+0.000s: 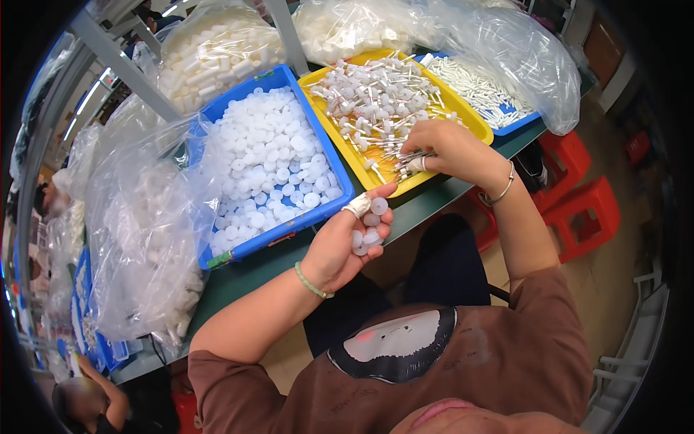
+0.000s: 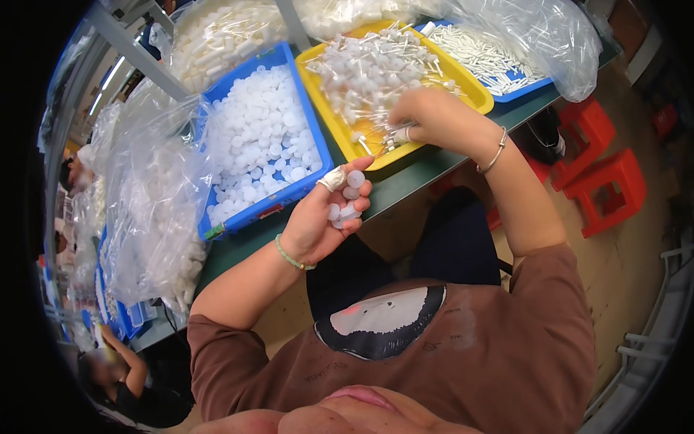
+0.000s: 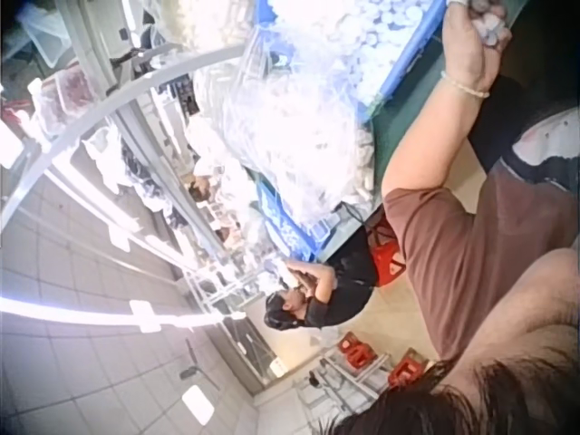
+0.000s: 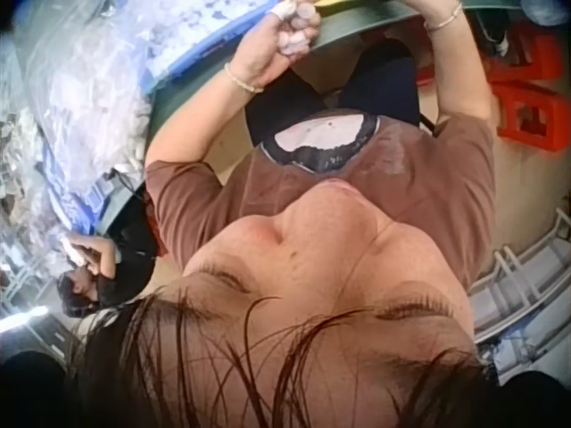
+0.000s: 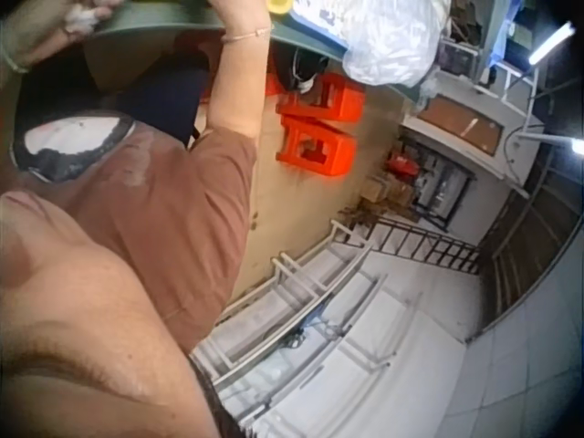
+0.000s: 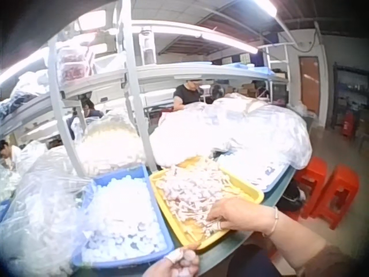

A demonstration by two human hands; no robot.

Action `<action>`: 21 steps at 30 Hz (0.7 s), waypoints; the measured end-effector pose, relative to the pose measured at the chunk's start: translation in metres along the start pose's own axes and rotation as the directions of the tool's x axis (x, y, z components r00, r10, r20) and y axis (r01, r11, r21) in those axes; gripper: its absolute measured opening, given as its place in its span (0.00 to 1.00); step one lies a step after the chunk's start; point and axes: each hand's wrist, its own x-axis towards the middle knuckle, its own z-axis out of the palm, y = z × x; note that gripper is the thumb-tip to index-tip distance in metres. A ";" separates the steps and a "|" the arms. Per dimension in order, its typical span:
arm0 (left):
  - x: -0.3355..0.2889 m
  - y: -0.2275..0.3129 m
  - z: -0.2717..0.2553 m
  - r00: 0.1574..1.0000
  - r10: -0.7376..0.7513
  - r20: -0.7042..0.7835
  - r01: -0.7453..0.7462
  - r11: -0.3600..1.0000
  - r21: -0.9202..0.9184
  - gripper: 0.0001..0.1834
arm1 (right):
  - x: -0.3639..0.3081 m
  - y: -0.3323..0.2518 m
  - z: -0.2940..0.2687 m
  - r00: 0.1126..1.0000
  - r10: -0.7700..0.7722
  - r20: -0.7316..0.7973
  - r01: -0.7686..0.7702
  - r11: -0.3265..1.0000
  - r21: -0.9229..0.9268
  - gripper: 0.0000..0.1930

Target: The person sits at a workstation and repeatedly picks small white plastic caps from a blue bin and thin white sticks from a yellow tray. They insert the sticks into the caps by hand and place the assembled units back into the yellow tray. The process is repetitive and performed one unit at a time.

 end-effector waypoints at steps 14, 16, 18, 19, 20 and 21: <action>0.000 0.003 0.001 1.000 0.002 -0.025 -0.001 1.000 0.016 0.22 | 0.007 0.007 -0.001 0.988 0.145 -0.052 -0.132 0.970 0.205 0.05; 0.000 0.003 0.000 1.000 -0.006 -0.020 0.006 1.000 0.011 0.22 | 0.007 0.005 0.000 0.977 0.206 -0.057 -0.178 0.931 0.319 0.06; 0.000 0.002 0.000 1.000 0.000 -0.023 0.000 1.000 0.024 0.22 | 0.008 0.012 0.006 0.978 0.182 -0.106 -0.141 0.939 0.312 0.07; 0.000 0.002 0.000 1.000 0.001 -0.024 0.000 1.000 0.031 0.22 | 0.008 0.015 0.008 0.976 0.172 -0.131 -0.125 0.943 0.309 0.08; 0.001 0.002 0.000 1.000 0.002 -0.010 -0.002 1.000 0.017 0.22 | 0.008 0.016 0.009 0.975 0.173 -0.138 -0.127 0.948 0.292 0.09; 0.001 0.002 -0.001 1.000 0.002 0.001 -0.002 1.000 0.002 0.22 | 0.009 0.016 0.010 0.974 0.174 -0.142 -0.130 0.952 0.277 0.09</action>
